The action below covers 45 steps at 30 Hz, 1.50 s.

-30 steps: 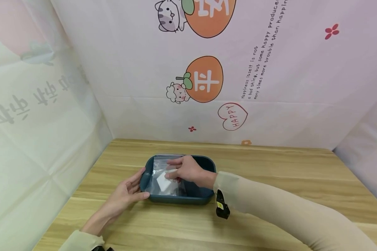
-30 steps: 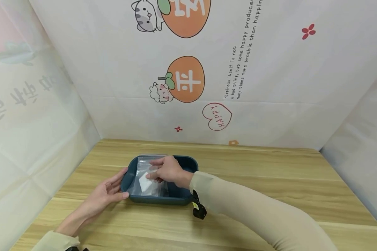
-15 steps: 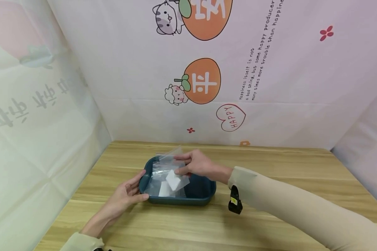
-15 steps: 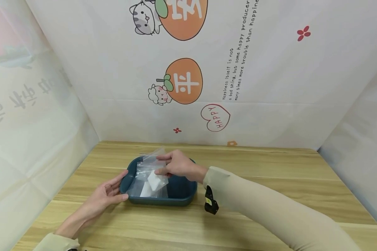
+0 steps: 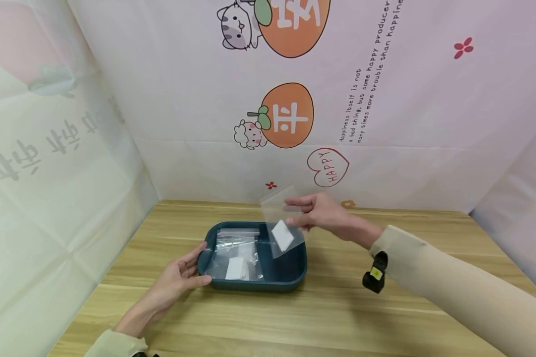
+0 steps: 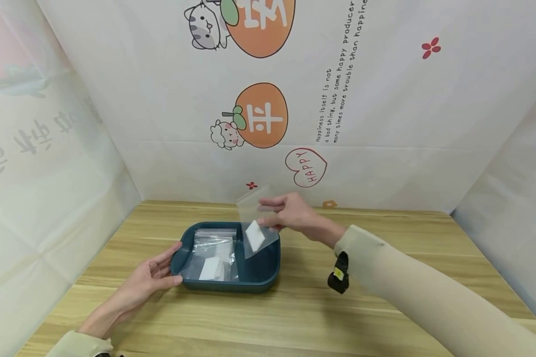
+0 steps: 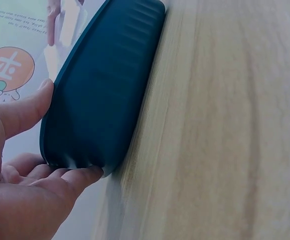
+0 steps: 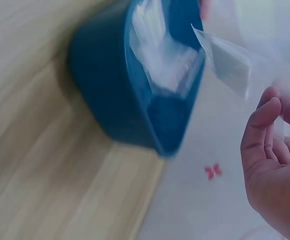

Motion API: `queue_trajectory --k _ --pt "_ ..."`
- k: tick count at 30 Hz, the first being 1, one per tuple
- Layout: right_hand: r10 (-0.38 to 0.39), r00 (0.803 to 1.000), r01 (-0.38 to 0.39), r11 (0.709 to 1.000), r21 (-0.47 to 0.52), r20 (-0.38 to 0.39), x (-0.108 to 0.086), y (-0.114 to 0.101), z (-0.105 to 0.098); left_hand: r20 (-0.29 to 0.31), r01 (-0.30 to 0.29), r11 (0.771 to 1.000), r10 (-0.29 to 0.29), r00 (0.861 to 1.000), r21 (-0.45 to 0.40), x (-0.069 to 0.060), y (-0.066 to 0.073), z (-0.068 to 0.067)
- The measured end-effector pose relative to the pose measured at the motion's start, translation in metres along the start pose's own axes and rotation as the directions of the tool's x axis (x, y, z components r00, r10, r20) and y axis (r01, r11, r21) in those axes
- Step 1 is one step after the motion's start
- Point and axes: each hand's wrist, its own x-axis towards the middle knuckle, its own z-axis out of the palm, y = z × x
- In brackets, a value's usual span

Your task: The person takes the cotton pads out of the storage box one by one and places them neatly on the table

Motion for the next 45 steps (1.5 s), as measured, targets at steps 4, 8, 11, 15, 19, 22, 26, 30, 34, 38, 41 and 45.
queue_trajectory --k 4,8,11,15,19,22,26,30,34,38,41,45 --pt "0.027 0.999 -0.026 0.999 0.025 -0.03 -0.008 0.011 -0.025 -0.007 0.008 1.0 -0.008 1.0 -0.014 -0.001 -0.001 0.001" --pt "0.059 0.997 -0.056 0.996 0.073 -0.045 -0.019 0.027 -0.046 -0.021 0.027 0.999 -0.028 0.999 -0.021 -0.002 -0.002 0.002" --pt "0.088 0.994 -0.082 0.991 0.103 -0.061 -0.03 0.041 -0.06 -0.025 0.034 0.999 -0.035 0.999 -0.024 -0.003 -0.002 0.003" --pt "0.138 0.987 -0.126 0.982 0.139 -0.083 -0.039 0.063 -0.072 -0.027 0.038 0.999 -0.039 0.999 -0.031 -0.002 -0.003 0.003" --pt "0.167 0.981 -0.15 0.976 0.156 -0.098 -0.041 0.086 -0.076 -0.032 0.04 0.999 -0.041 0.999 -0.025 -0.002 -0.002 0.002" --pt "0.18 0.978 -0.163 0.974 0.155 -0.106 -0.039 0.101 -0.073 -0.035 0.042 0.999 -0.042 0.998 -0.011 -0.003 -0.002 0.002" --pt "0.182 0.979 -0.169 0.977 0.128 -0.097 -0.036 0.116 -0.068 -0.037 0.044 0.999 -0.044 0.998 -0.004 -0.002 -0.001 0.001" --pt "0.154 0.984 -0.148 0.987 0.065 -0.085 -0.033 0.126 -0.066 -0.039 0.044 0.999 -0.044 0.998 -0.004 -0.002 0.0 0.001" --pt "0.126 0.986 -0.132 0.99 -0.048 -0.111 -0.032 0.134 -0.062 -0.039 0.047 0.999 -0.047 0.998 -0.003 -0.003 -0.001 0.001" --pt "0.117 0.982 -0.138 0.979 -0.148 -0.146 -0.032 0.14 -0.058 -0.037 0.046 0.999 -0.047 0.998 -0.011 -0.003 -0.001 0.002" --pt "0.109 0.982 -0.138 0.972 -0.188 -0.157 -0.03 0.142 -0.056 -0.036 0.045 0.999 -0.046 0.998 -0.014 -0.003 -0.001 0.002" --pt "0.094 0.981 -0.135 0.958 -0.255 -0.169 -0.027 0.144 -0.057 -0.032 0.041 0.999 -0.042 0.999 -0.017 -0.001 -0.002 0.002"
